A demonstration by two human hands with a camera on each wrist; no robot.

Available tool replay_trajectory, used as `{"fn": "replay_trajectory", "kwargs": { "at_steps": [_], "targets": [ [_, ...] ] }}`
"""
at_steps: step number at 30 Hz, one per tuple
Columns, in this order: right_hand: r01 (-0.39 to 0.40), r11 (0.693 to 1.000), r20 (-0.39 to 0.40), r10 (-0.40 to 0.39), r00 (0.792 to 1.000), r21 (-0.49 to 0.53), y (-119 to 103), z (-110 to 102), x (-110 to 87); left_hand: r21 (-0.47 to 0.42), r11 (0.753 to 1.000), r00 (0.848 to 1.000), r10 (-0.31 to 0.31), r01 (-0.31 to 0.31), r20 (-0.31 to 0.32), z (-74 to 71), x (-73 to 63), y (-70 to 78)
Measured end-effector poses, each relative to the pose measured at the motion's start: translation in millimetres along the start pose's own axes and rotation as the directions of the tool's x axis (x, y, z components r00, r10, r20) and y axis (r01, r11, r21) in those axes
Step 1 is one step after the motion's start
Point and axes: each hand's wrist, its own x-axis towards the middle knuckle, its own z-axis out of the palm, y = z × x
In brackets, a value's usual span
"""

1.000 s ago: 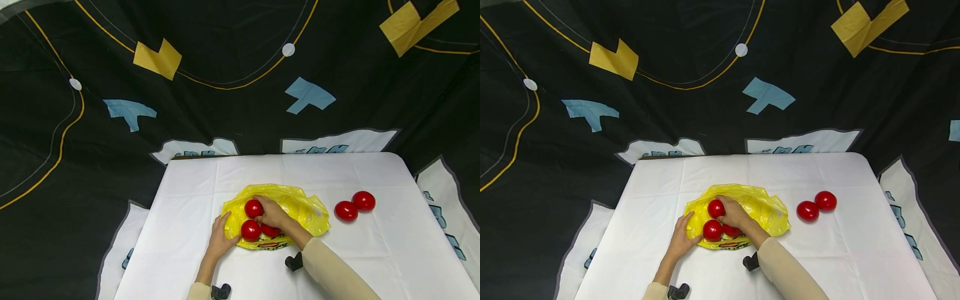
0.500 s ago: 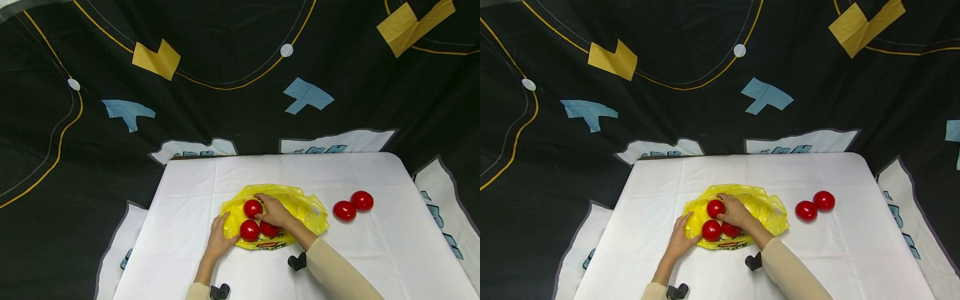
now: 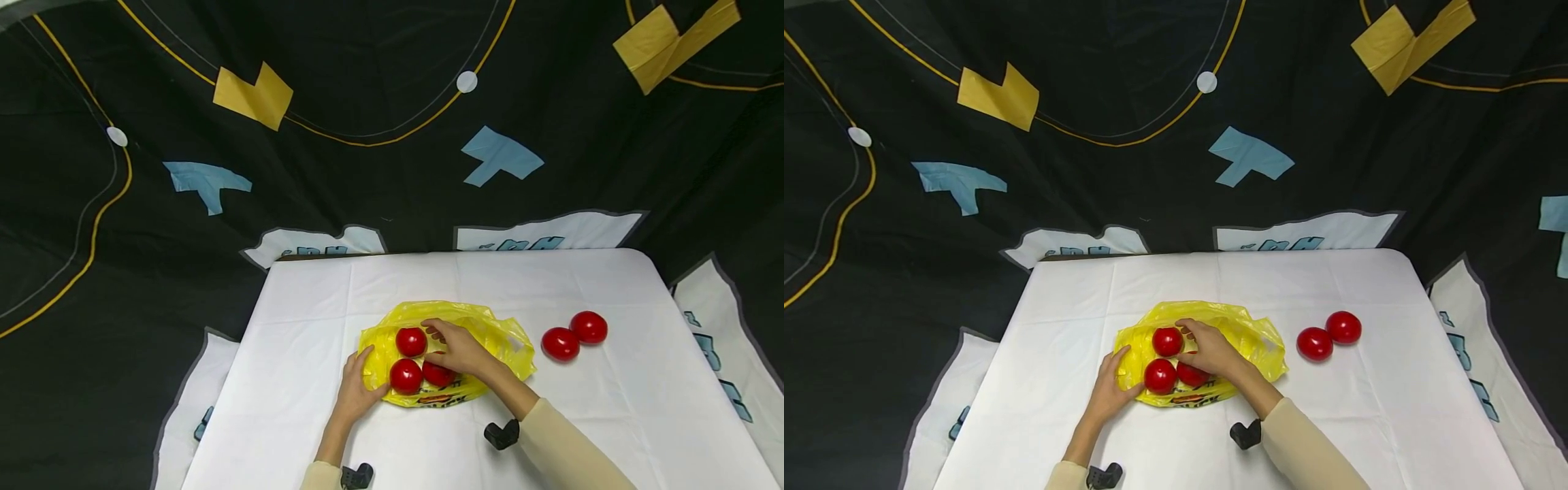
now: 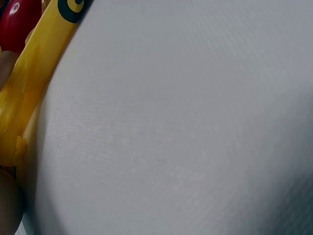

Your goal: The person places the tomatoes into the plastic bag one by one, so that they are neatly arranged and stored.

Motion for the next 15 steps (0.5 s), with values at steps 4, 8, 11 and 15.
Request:
{"fn": "replay_trajectory", "kwargs": {
  "at_steps": [4,8,11,15],
  "targets": [
    [0.025,0.999,-0.015,-0.024,1.0,0.032,1.7,-7.2,-12.4,0.003,1.0,1.0,-0.016,0.016,0.008,-0.3,0.0,0.3],
    [0.055,0.996,-0.043,-0.052,0.998,0.064,1.5,-16.6,-27.0,-0.003,1.0,1.0,-0.012,0.012,0.012,-0.4,-0.1,-0.3],
    [0.066,0.995,-0.069,-0.061,0.996,0.072,1.1,-25.3,-39.8,-0.006,1.0,1.0,0.004,-0.004,0.005,-0.5,-0.3,-0.8],
    [0.099,0.992,-0.128,-0.087,0.988,0.084,1.9,-40.3,-60.2,-0.007,1.0,1.0,0.019,-0.019,-0.004,-0.1,0.1,-1.4]
  ]
}}
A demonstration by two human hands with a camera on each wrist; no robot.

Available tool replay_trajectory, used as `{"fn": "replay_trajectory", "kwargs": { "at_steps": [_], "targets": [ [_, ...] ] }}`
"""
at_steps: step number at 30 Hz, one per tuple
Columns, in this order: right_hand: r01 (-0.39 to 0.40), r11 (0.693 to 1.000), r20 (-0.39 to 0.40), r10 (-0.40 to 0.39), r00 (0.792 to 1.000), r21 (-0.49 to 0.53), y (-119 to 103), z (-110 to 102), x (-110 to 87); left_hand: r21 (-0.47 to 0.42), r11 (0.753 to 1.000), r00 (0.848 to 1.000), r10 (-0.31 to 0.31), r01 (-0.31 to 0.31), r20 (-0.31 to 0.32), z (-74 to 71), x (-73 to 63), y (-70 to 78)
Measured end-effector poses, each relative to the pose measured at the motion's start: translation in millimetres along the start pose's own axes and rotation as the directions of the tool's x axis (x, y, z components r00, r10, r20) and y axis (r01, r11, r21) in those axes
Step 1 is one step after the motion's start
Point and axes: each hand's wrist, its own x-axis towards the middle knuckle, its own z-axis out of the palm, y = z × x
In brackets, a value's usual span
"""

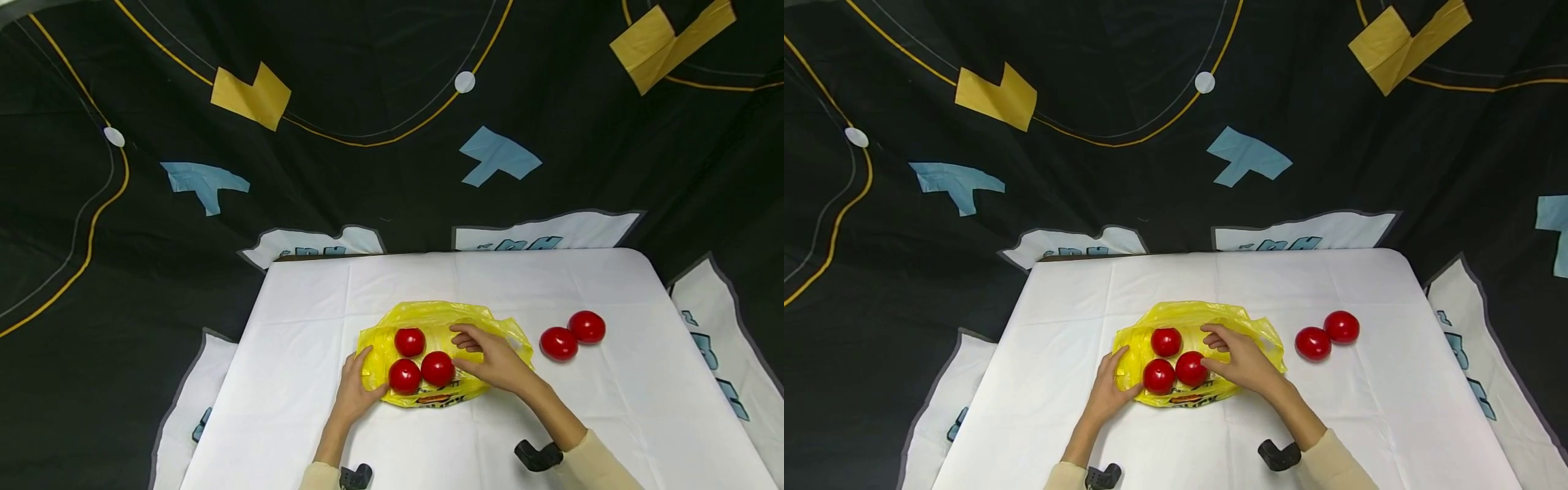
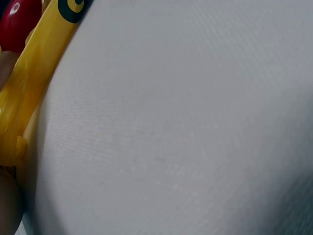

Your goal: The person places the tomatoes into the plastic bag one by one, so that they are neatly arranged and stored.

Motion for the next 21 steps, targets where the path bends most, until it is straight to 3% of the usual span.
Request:
{"fn": "replay_trajectory", "kwargs": {
  "at_steps": [6,14,21],
  "targets": [
    [0.021,0.999,-0.131,-0.024,0.991,-0.025,6.8,-31.3,-30.5,0.005,1.0,0.999,-0.03,0.03,0.015,0.9,0.6,-0.8],
    [-0.076,0.983,-0.269,0.029,0.963,-0.169,27.9,-67.8,-71.2,0.013,1.0,1.0,-0.013,0.012,0.012,-0.5,0.7,0.4],
    [-0.183,0.952,-0.347,0.09,0.933,-0.245,52.0,-80.3,-96.9,0.007,1.0,1.0,-0.016,0.016,0.016,-1.4,0.4,1.4]
  ]
}}
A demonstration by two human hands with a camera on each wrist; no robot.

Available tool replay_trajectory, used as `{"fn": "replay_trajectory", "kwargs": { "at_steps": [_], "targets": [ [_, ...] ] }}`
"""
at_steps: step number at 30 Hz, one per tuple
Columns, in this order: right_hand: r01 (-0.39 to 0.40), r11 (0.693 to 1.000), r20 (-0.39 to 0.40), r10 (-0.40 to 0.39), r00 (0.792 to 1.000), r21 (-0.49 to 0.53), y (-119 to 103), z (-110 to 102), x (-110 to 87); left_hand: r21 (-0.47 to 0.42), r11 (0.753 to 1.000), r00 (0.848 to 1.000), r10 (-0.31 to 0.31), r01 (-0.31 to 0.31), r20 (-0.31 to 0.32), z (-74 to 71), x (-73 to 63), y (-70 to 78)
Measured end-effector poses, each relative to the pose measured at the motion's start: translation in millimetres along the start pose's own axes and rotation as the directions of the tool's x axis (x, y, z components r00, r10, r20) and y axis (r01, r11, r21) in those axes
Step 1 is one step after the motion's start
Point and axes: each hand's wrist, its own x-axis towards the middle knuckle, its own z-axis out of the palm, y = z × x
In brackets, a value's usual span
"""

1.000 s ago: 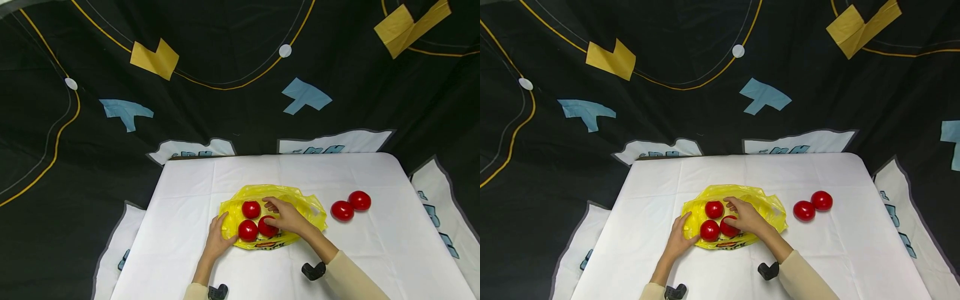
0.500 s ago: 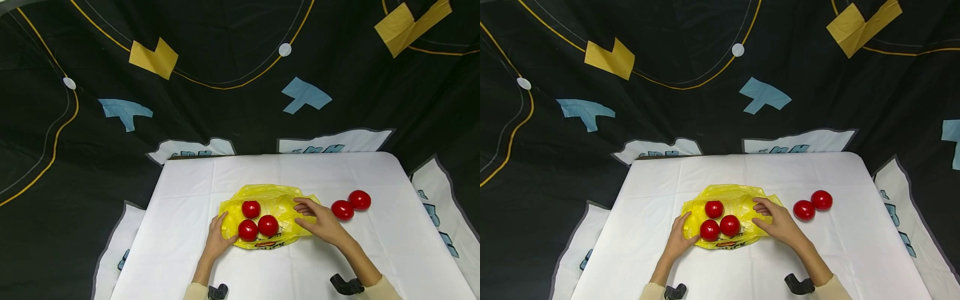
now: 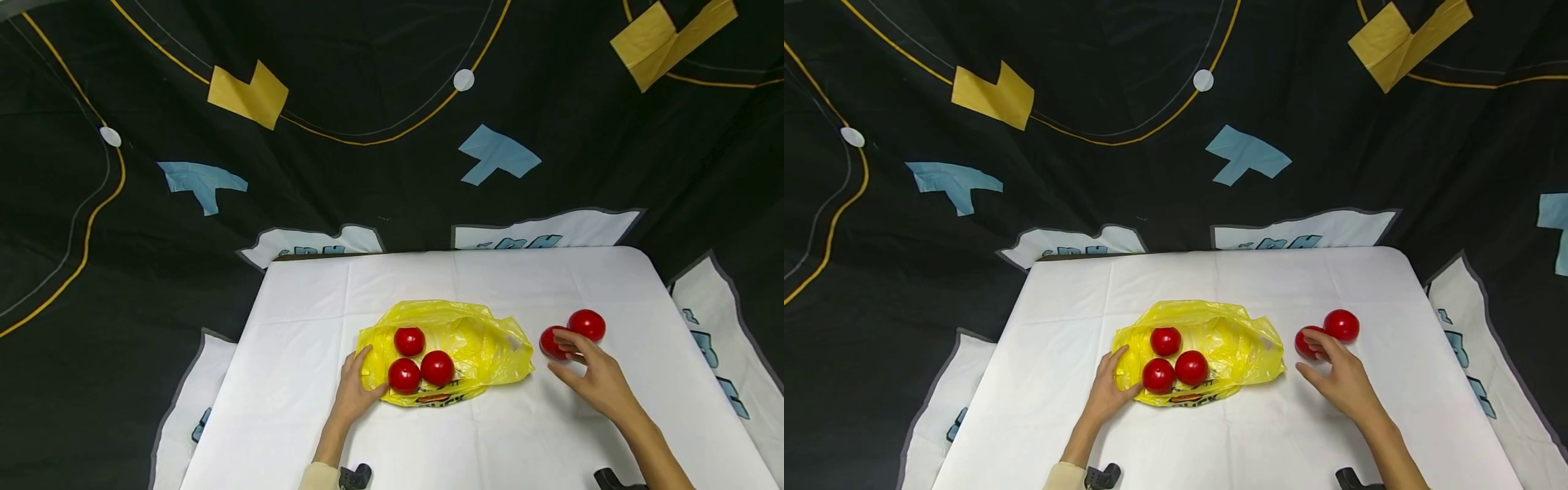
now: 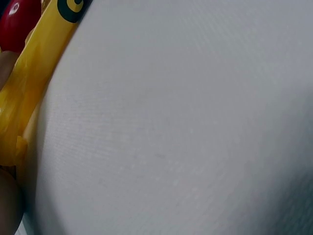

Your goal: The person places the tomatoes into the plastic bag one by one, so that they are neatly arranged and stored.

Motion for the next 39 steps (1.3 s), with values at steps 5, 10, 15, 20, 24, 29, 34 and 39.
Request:
{"fn": "replay_trajectory", "kwargs": {
  "at_steps": [5,10,15,20,24,29,34,39],
  "targets": [
    [-0.029,1.0,-0.074,0.03,0.997,0.006,18.9,0.2,-5.8,0.002,1.0,1.0,0.001,-0.001,0.004,-0.2,0.2,0.4],
    [-0.08,0.997,-0.104,0.078,0.991,-0.009,30.1,4.6,-7.2,-0.009,1.0,1.0,-0.006,0.006,0.008,0.3,0.1,0.1],
    [-0.079,0.997,-0.135,0.078,0.988,-0.006,39.2,10.1,-6.1,-0.01,1.0,1.0,-0.003,0.003,0.005,0.6,0.2,-0.1],
    [-0.121,0.993,-0.116,0.119,0.986,-0.015,44.2,13.3,-5.5,0.001,1.0,1.0,-0.004,0.004,0.005,0.7,0.1,-0.5],
    [-0.16,0.987,-0.101,0.158,0.982,-0.017,47.3,15.0,-6.3,0.008,1.0,1.0,0.001,-0.001,-0.002,1.3,0.3,-2.2],
    [-0.185,0.983,-0.104,0.182,0.978,-0.019,50.9,17.6,-6.0,0.013,1.0,1.0,0.007,-0.007,-0.008,1.5,0.4,-2.1],
    [-0.198,0.98,-0.104,0.196,0.975,-0.013,53.8,20.0,-5.7,0.003,1.0,1.0,0.005,-0.005,-0.01,1.4,0.0,-0.1],
    [-0.2,0.98,-0.109,0.198,0.974,-0.004,55.9,22.4,-4.5,-0.002,1.0,1.0,-0.007,0.007,-0.005,0.3,-1.1,2.3]
  ]
}}
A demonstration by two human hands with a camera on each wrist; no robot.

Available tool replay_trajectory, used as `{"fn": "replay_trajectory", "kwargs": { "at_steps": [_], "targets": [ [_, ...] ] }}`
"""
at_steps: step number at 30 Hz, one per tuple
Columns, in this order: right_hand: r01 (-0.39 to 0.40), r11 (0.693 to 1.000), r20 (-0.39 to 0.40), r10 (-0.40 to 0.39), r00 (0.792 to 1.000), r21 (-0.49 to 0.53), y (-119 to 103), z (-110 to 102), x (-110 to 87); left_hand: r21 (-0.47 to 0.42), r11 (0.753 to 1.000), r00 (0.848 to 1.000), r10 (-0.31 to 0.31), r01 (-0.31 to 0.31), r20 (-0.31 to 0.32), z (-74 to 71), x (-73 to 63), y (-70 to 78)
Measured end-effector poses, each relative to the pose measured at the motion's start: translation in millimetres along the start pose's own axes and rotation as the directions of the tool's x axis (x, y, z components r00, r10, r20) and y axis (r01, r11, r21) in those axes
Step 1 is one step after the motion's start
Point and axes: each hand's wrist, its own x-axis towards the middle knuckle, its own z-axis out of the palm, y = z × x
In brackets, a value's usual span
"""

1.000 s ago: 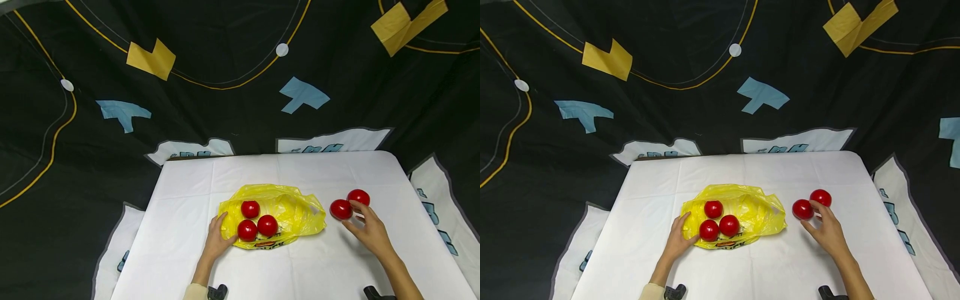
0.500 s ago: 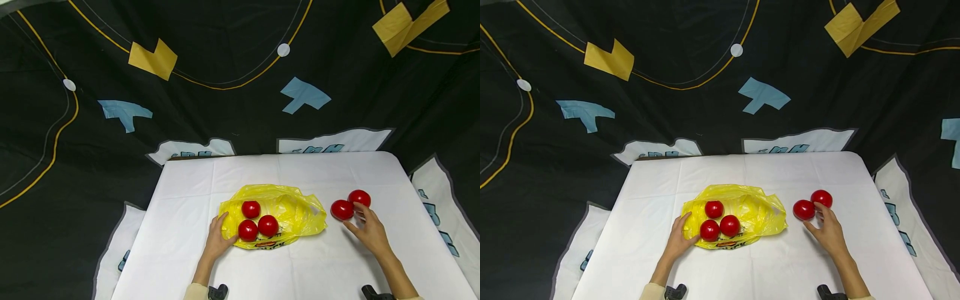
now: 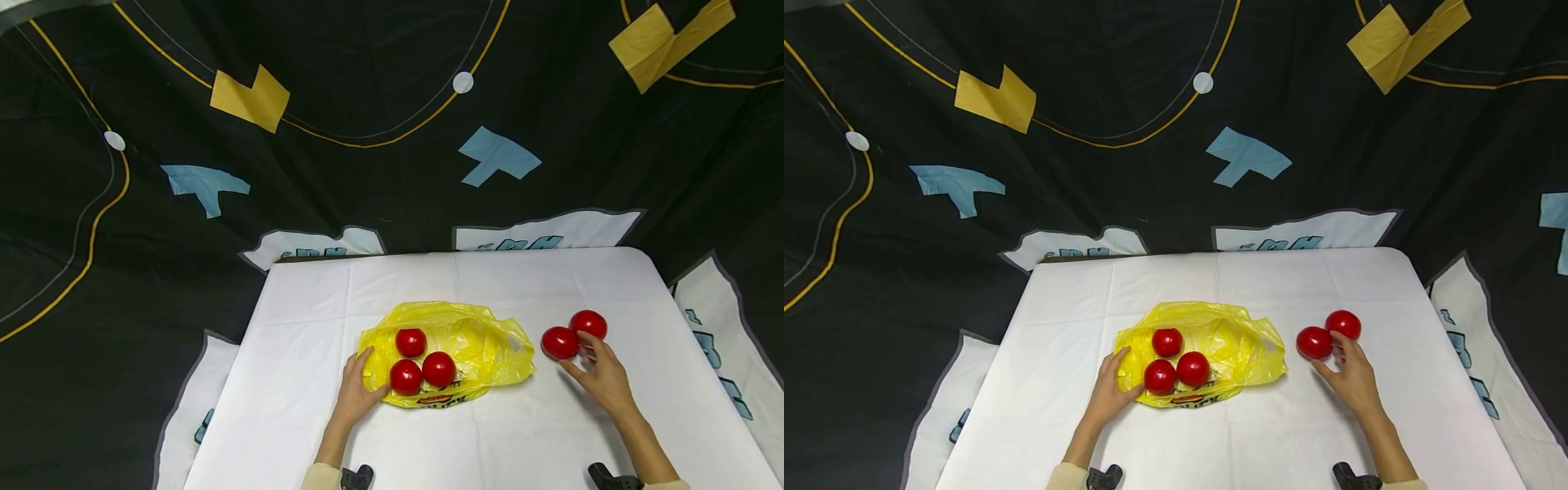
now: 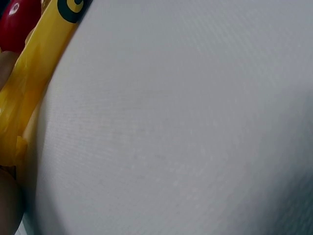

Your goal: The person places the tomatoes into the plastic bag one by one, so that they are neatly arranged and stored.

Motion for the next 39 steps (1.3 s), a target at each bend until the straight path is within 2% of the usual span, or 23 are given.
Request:
{"fn": "replay_trajectory", "kwargs": {
  "at_steps": [10,18,26,32,39],
  "targets": [
    [-0.063,0.998,0.012,0.063,0.998,-0.008,5.2,12.2,1.1,0.012,1.0,1.0,-0.014,0.014,0.014,1.1,0.3,-1.8],
    [-0.066,0.998,-0.011,0.066,0.998,-0.008,4.3,20.5,2.3,0.007,1.0,1.0,0.0,0.0,0.005,0.9,0.0,-1.7],
    [-0.061,0.998,-0.085,0.06,0.995,-0.01,1.0,27.9,2.7,0.01,1.0,1.0,-0.021,0.021,0.008,1.9,-0.4,-3.7],
    [-0.086,0.996,-0.105,0.082,0.991,-0.039,3.1,34.9,2.8,0.006,1.0,1.0,0.009,-0.009,0.003,0.8,-1.5,-3.2],
    [-0.092,0.995,-0.097,0.088,0.991,-0.045,5.2,36.5,2.6,0.028,0.999,0.999,-0.036,0.036,0.016,0.9,-0.2,-0.9]
  ]
}}
